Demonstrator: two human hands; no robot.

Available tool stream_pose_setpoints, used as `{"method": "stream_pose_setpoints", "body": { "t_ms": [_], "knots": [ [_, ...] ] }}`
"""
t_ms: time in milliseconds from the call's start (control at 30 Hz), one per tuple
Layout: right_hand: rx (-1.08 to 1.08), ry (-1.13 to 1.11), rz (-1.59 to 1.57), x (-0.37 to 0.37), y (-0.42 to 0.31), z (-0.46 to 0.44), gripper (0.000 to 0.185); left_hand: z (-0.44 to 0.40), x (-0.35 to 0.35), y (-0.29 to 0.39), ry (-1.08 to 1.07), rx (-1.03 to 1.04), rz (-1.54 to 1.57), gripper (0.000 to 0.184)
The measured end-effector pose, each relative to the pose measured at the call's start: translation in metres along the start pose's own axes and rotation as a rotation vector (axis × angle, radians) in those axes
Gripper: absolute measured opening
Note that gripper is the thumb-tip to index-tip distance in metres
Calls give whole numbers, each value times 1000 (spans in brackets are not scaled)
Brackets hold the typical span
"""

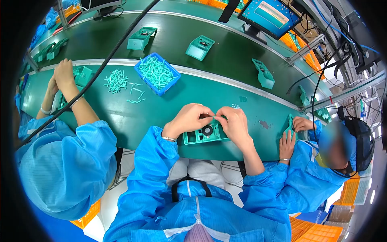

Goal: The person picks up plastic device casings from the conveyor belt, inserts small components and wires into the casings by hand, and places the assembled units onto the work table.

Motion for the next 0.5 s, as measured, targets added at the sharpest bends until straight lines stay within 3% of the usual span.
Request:
{"method": "stream_pose_setpoints", "body": {
  "t_ms": [500],
  "knots": [
    [13, 105, -205, -13, 15, 13, 15, -5, 2, -3, 74, 168, -89, 11]
  ]
}}
Point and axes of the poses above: each hand's wrist, its own z-axis away from the middle knuckle, its own x-axis out of the palm, y = z × x, the point moved 1 cm from there along -z, towards the middle knuckle, and after that the axes turned 12 degrees about -x, right-handed, at the moved point
